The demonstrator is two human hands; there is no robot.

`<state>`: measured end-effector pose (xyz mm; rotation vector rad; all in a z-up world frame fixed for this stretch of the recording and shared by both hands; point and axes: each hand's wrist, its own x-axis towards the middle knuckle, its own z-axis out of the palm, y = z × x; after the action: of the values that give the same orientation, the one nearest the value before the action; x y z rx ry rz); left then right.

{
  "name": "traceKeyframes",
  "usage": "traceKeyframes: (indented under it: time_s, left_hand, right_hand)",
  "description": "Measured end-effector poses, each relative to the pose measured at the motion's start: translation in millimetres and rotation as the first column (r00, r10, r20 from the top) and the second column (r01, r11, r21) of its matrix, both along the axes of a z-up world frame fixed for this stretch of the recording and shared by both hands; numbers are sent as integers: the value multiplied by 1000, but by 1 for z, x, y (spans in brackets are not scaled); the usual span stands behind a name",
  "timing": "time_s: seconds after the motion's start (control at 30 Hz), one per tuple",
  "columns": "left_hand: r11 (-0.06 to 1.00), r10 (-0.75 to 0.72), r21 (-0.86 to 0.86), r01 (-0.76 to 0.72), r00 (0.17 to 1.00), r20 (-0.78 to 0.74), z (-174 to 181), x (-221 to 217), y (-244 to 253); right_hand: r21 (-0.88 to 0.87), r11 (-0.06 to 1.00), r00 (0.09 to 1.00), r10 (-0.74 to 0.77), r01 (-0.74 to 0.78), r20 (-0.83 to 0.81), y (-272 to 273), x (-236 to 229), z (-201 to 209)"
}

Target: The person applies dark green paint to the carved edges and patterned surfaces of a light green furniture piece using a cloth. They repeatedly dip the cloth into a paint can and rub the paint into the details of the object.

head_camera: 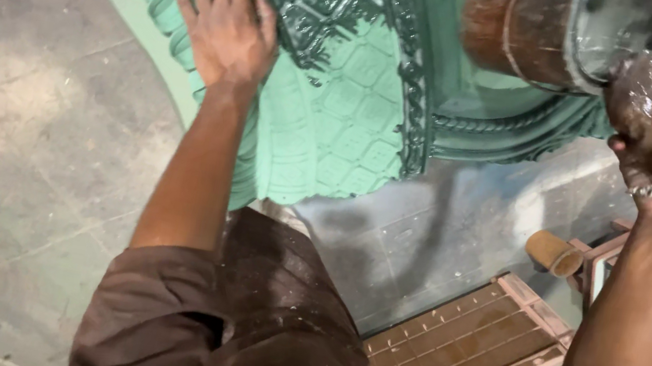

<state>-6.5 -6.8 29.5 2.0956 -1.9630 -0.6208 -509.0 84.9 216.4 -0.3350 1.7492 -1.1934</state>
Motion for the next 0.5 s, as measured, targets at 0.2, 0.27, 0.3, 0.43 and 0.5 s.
traceKeyframes:
  time_s: [0.2,0.27,0.3,0.43,0.5]
  left_hand:
    - [999,-6,-33,6,1000,20,-5,0,2]
    - [994,-2,-106,3,1000,8,-9,1,3]
    - [993,-4,-117,5,1000,11,-12,1,2]
    - [983,4,-184,7,998,60,-26,-2,3]
    - [972,25,-236,-10,998,64,-35,-3,4]
  right_hand:
    - [-118,960,957,266,-253,116,32,53,-18]
    - [-95,905,879,425,-414,214,36,92,-42]
    - [-87,891,859,453,-446,238,34,114,-59]
    - [56,707,707,707,-705,-18,6,201,-136]
    - [69,538,494,811,-840,-312,-18,237,-164]
